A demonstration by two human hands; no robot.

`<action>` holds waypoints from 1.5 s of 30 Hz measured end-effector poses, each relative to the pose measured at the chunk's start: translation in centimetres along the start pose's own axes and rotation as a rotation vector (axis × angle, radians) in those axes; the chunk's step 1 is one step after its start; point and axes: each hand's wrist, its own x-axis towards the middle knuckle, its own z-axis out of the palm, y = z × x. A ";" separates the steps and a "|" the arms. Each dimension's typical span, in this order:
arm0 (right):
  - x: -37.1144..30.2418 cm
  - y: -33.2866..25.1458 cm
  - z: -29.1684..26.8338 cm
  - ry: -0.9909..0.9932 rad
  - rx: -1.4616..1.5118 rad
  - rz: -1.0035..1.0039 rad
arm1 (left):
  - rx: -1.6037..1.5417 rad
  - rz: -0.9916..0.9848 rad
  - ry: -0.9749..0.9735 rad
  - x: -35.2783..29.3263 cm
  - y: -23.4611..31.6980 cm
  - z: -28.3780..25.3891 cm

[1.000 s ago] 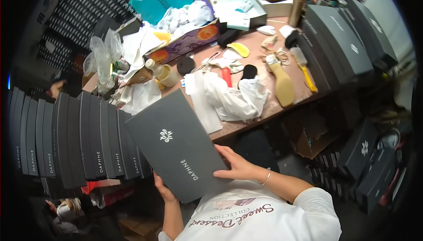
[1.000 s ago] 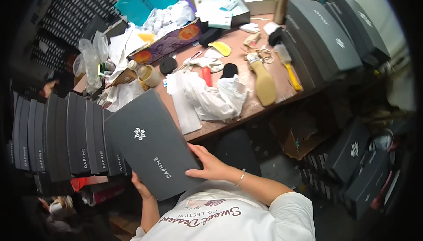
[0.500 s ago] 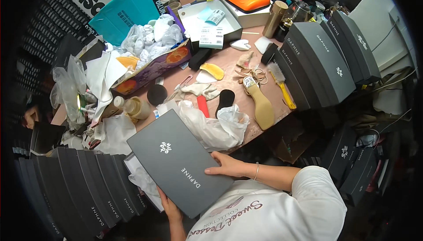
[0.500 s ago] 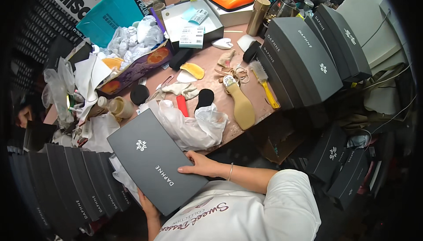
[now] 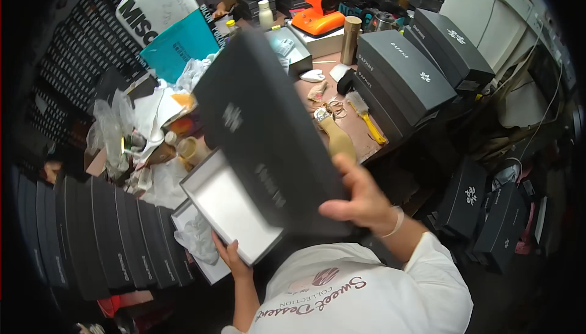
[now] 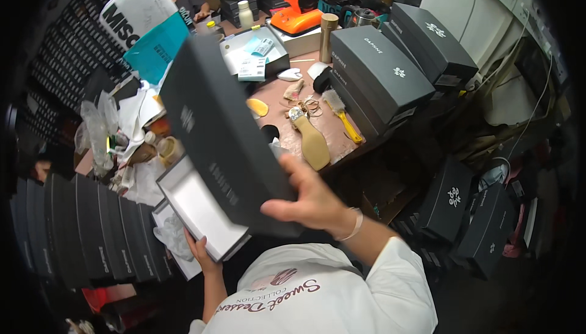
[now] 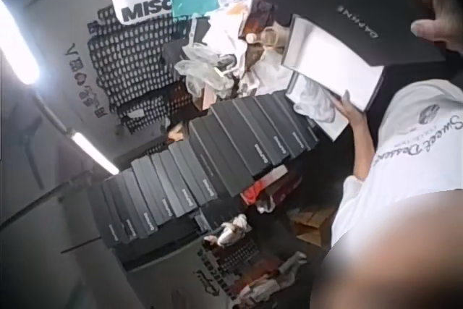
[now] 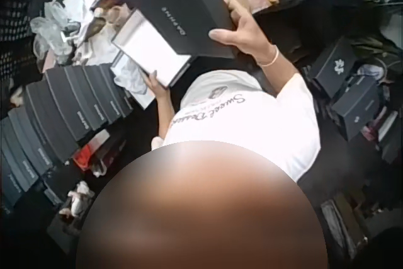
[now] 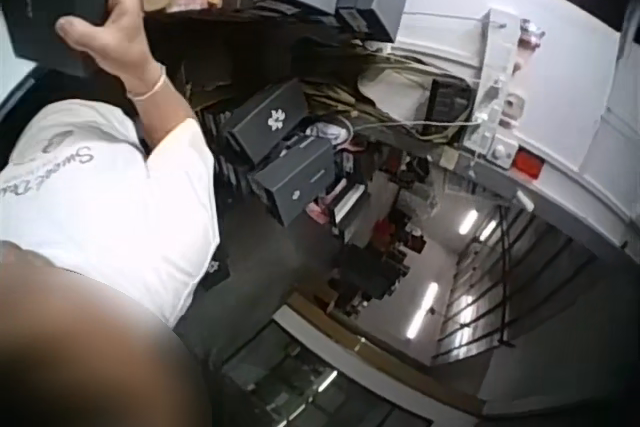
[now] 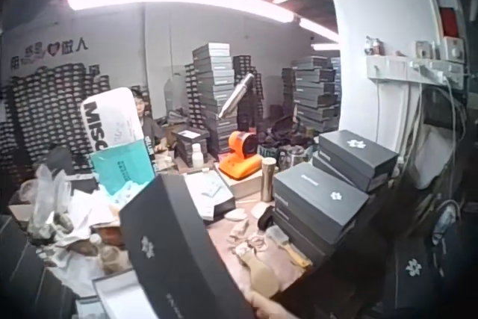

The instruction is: Inspecting and packing high-heeled shoes into boxes.

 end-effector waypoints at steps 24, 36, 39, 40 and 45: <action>8.2 11.9 -8.9 -0.096 -1.451 0.280 | 0.587 0.276 0.184 5.1 -0.8 -6.1; 9.4 27.4 -2.4 -0.113 -1.331 -0.024 | 1.401 0.360 -0.772 2.0 2.5 -1.0; 10.1 23.5 -4.0 -0.032 -1.193 0.051 | 1.444 0.255 -0.829 1.9 0.6 -2.7; 10.4 21.8 -4.6 0.003 -1.117 0.049 | 1.428 0.246 -0.822 1.8 -0.1 -3.4; 11.7 12.0 1.0 0.098 -0.558 -0.062 | 1.559 0.394 -0.842 1.3 0.2 -3.8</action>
